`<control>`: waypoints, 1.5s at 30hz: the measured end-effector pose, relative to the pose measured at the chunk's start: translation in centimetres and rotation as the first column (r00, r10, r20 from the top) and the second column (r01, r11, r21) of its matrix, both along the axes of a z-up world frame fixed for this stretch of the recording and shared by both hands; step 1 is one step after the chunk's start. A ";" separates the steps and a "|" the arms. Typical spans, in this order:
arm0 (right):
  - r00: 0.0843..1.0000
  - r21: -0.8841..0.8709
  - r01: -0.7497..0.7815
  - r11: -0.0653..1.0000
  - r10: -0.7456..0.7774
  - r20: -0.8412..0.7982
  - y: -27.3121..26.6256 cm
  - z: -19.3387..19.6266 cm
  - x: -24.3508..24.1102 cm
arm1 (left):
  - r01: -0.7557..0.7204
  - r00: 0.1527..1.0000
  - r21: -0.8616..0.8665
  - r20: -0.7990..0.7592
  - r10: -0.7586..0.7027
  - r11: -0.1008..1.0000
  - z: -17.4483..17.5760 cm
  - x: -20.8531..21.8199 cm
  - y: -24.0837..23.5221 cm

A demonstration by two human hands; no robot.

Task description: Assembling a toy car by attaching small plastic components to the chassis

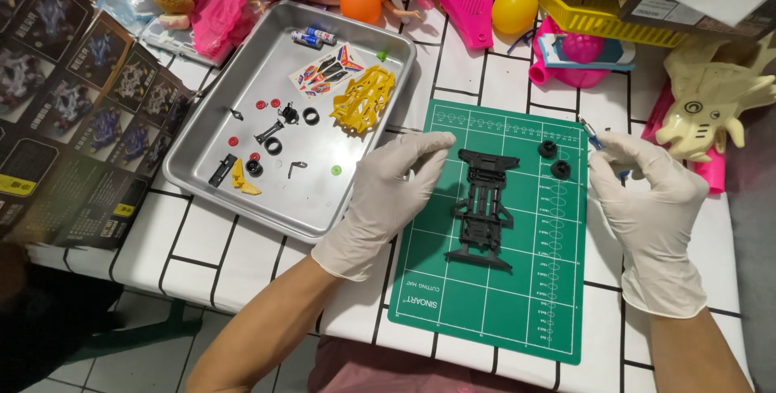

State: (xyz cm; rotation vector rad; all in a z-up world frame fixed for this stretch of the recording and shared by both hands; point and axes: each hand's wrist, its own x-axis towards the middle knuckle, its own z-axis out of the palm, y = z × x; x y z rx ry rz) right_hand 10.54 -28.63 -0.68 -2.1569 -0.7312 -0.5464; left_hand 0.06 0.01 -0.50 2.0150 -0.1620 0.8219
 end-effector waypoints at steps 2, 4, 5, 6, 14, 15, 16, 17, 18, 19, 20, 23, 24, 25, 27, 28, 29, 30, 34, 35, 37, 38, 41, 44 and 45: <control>0.999 0.007 -0.013 1.000 0.013 0.045 0.0 0.3 -0.1 | -0.009 1.000 -0.010 -0.009 0.009 1.000 0.0 0.1 0.4; 0.996 0.011 -0.023 1.000 0.021 0.088 -0.1 0.6 -0.3 | -0.014 1.000 -0.022 -0.021 0.014 1.000 -0.1 0.2 0.5; 0.992 0.020 -0.041 0.999 0.038 0.124 -0.2 0.7 -0.3 | -0.037 0.999 -0.047 -0.037 0.035 0.998 -0.2 0.1 0.4; 0.985 0.030 -0.059 0.998 0.053 0.162 -0.2 0.8 -0.4 | -0.059 0.997 -0.070 -0.053 0.056 0.996 -0.2 0.1 0.4; 0.936 -0.040 -0.171 0.984 0.175 0.306 0.6 1.8 -1.7 | 0.031 0.971 0.086 -0.237 -0.010 0.996 -2.4 0.3 -1.0; 0.906 -0.110 -0.235 0.966 0.259 0.334 0.6 1.5 -1.4 | 0.053 0.955 0.151 -0.297 -0.006 0.987 -2.8 0.4 -1.2; 0.907 -0.110 -0.233 0.966 0.257 0.334 0.8 1.4 -1.4 | 0.055 0.955 0.150 -0.297 -0.008 0.987 -3.0 0.4 -1.2; 0.866 -0.255 -0.299 0.920 0.374 0.332 1.1 1.2 -1.3 | 0.085 0.926 0.172 -0.378 -0.014 0.981 -3.2 0.5 -1.3; 0.817 -0.395 -0.355 0.848 0.486 0.311 1.4 1.0 -1.2 | 0.116 0.889 0.191 -0.457 -0.016 0.975 -3.4 0.5 -1.4; 0.818 -0.395 -0.354 0.848 0.486 0.309 1.8 1.1 -1.9 | 0.117 0.889 0.190 -0.458 -0.017 0.975 -2.8 0.4 -1.6; 0.879 -0.405 -0.351 0.844 0.446 0.169 2.2 1.2 -2.6 | 0.101 0.876 0.091 -0.481 -0.045 0.991 -2.3 0.2 -1.8; 0.916 -0.447 -0.382 0.809 0.395 -0.068 2.7 1.3 -3.3 | 0.106 0.850 0.005 -0.519 -0.088 0.994 -1.6 0.0 -2.0; 0.907 -0.474 -0.417 0.776 0.390 -0.159 2.7 1.4 -3.3 | 0.129 0.837 0.019 -0.538 -0.099 0.991 -1.5 -0.1 -2.0; 0.906 -0.475 -0.419 0.774 0.392 -0.161 2.3 0.5 -2.9 | 0.127 0.837 0.017 -0.539 -0.097 0.992 -2.1 -0.1 -2.1; 0.909 -0.565 -0.414 0.713 0.359 -0.213 1.7 -1.3 -1.9 | 0.148 0.828 0.068 -0.554 -0.086 0.987 -3.3 0.0 -2.1; 0.907 -0.567 -0.417 0.711 0.362 -0.213 1.6 -1.6 -1.8 | 0.145 0.828 0.066 -0.554 -0.084 0.987 -3.2 0.0 -2.2; 0.904 -0.567 -0.420 0.709 0.377 -0.199 1.5 -1.9 -1.8 | 0.157 0.818 0.058 -0.567 -0.097 0.986 -3.2 0.0 -2.2; 0.900 -0.567 -0.425 0.705 0.395 -0.184 1.4 -2.1 -1.6 | 0.168 0.808 0.050 -0.579 -0.109 0.985 -3.1 -0.1 -2.3; 0.850 -0.562 -0.468 0.682 0.522 -0.075 1.3 -2.4 -0.8 | 0.206 0.833 0.054 -0.534 -0.146 0.977 -3.4 -0.2 -2.3; 0.854 -0.587 -0.471 0.658 0.506 -0.119 1.4 -2.3 -0.7 | 0.202 0.842 0.081 -0.524 -0.131 0.976 -3.6 -0.1 -2.3; 0.855 -0.610 -0.479 0.631 0.493 -0.161 1.3 -2.2 -0.8 | 0.192 0.851 0.109 -0.514 -0.110 0.975 -3.5 -0.1 -2.2; 0.863 -0.595 -0.465 0.656 0.487 -0.136 1.3 -2.2 -0.9 | 0.187 0.860 0.117 -0.499 -0.105 0.975 -3.2 -0.2 -2.1; 0.879 -0.554 -0.436 0.709 0.467 -0.094 1.0 -1.8 -1.1 | 0.170 0.902 0.153 -0.423 -0.091 0.973 -0.5 -0.7 -0.8; 0.888 -0.498 -0.419 0.759 0.457 -0.051 0.9 -1.3 -1.1 | 0.090 0.943 0.203 -0.332 -0.018 0.975 1.6 -1.1 2.1; 0.889 -0.460 -0.415 0.785 0.457 -0.022 0.9 -1.2 -1.2 | 0.024 0.951 0.227 -0.305 0.047 0.974 2.0 -1.3 3.3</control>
